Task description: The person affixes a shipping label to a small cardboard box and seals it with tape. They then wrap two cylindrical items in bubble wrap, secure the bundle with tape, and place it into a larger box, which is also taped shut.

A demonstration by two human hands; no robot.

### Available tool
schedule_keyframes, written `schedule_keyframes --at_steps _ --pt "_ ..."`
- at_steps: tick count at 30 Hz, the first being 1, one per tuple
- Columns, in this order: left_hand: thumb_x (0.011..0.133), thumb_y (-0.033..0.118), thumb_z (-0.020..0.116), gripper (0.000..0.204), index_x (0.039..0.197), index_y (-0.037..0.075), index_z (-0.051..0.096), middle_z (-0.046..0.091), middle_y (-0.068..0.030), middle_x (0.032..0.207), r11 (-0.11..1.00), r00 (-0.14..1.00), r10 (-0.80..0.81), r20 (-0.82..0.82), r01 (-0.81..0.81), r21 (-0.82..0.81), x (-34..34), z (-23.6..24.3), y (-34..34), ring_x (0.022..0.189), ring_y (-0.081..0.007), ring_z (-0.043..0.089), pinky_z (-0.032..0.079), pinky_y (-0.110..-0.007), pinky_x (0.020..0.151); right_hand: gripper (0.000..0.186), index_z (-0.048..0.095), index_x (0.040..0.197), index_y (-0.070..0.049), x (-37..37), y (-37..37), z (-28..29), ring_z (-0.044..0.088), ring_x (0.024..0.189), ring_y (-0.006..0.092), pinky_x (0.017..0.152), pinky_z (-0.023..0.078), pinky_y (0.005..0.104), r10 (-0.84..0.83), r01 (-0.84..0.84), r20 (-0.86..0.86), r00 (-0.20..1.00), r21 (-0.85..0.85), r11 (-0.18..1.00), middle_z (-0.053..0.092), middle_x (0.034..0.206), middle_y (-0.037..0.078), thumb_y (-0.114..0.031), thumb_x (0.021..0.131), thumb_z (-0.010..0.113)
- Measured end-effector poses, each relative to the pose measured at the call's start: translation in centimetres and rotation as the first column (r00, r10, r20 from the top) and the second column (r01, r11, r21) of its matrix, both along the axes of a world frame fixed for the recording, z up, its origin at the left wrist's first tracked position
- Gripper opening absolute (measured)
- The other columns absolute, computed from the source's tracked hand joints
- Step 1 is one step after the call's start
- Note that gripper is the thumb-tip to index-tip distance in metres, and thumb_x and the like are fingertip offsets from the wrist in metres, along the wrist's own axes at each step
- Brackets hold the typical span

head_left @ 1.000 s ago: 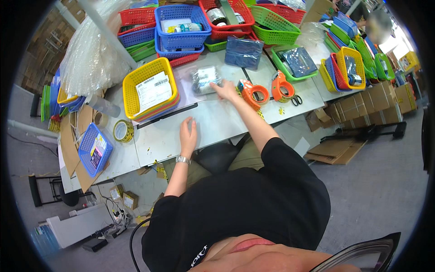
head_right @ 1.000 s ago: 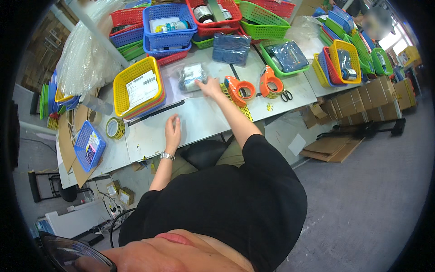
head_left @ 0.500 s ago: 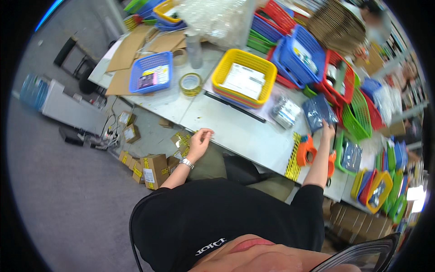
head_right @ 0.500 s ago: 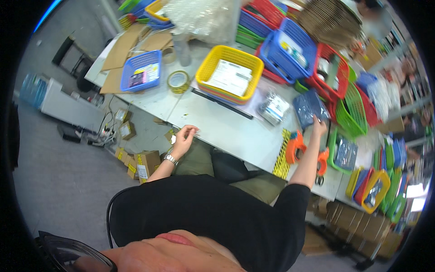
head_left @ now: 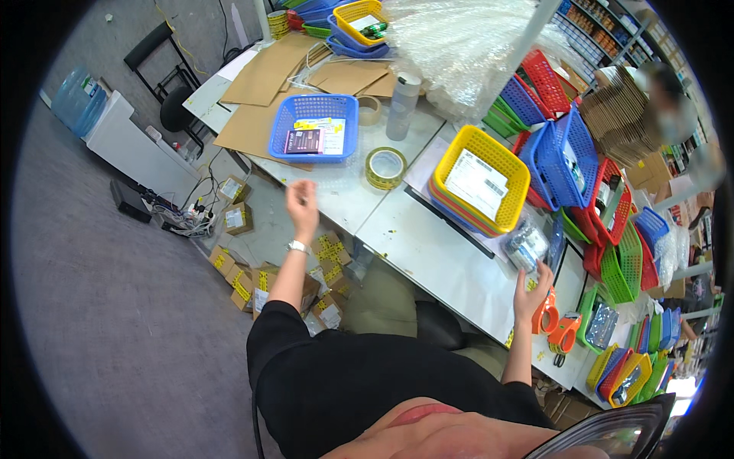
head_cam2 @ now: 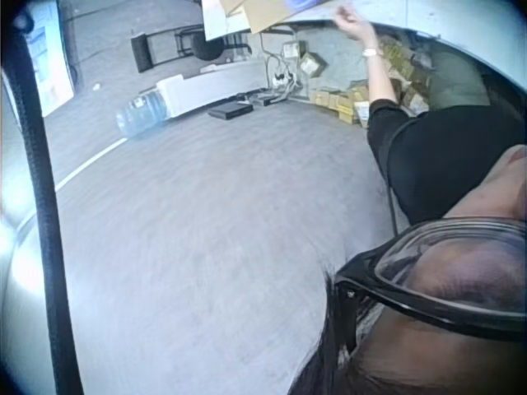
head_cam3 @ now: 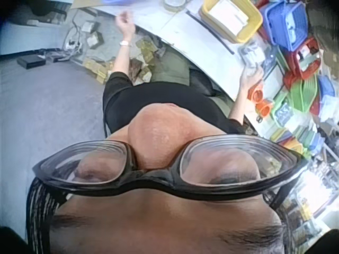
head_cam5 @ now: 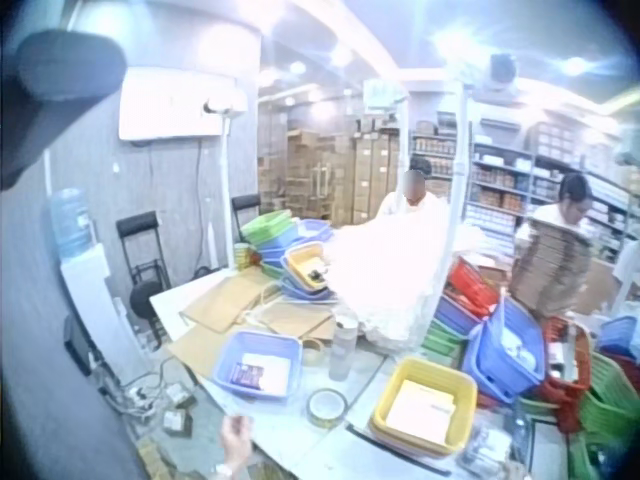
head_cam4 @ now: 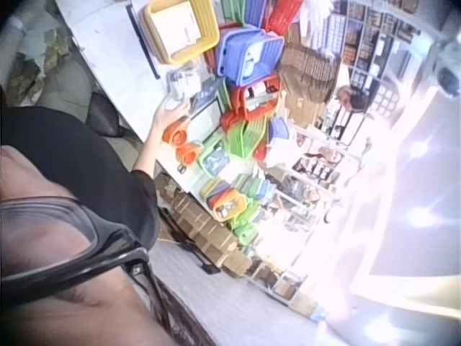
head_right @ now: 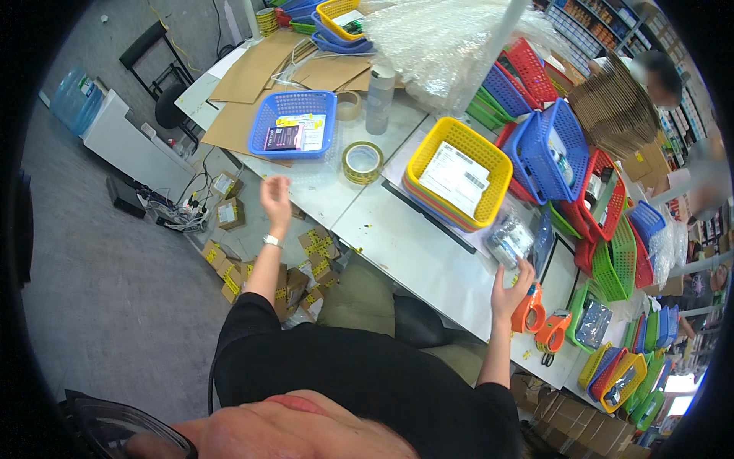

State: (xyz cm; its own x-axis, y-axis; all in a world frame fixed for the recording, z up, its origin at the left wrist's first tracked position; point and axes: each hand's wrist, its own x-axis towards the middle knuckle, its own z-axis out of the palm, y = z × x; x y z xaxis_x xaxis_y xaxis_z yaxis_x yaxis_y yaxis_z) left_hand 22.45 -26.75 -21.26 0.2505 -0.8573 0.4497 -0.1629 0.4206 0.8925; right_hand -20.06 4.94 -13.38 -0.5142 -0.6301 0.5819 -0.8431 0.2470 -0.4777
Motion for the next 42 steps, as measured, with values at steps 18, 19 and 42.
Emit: schedule_keyframes --at_steps 18,19,42 --pt "0.092 0.025 0.062 0.062 0.141 -0.003 0.037 0.047 -0.0225 0.134 0.881 0.744 0.155 -0.65 0.194 0.432 14.9 -5.6 -38.1 0.119 -0.0271 0.053 0.048 -0.037 0.094 0.086 0.039 0.141 -0.005 19.5 -15.5 -7.4 0.035 0.131 0.041 0.109 0.023 0.0556 0.512 -0.392 -0.011 0.859 0.63 0.67 0.034 0.144 0.025 -0.051 0.075 0.072" --pt "0.093 0.027 0.061 0.066 0.143 -0.003 0.032 0.044 -0.0233 0.136 0.879 0.705 0.136 -0.696 0.239 0.413 13.9 -5.1 -38.9 0.12 -0.0274 0.051 0.047 -0.037 0.096 0.086 0.04 0.141 -0.005 19.5 -15.5 -7.7 0.035 0.132 0.0409 0.11 0.022 0.0563 0.505 -0.393 0.004 0.863 0.634 0.666 0.034 0.144 0.025 -0.052 0.076 0.071" --pt "0.086 0.045 0.063 0.057 0.127 0.006 0.054 0.071 -0.0126 0.097 0.907 0.161 0.332 0.929 -0.325 -0.268 9.6 -4.0 -42.9 0.086 -0.0262 0.07 0.057 -0.041 0.073 0.089 0.038 0.143 -0.008 19.1 -15.2 -8.8 0.031 0.136 0.0412 0.111 0.019 0.0582 0.48 -0.374 0.047 0.876 0.693 0.616 0.029 0.148 0.025 -0.056 0.074 0.07"
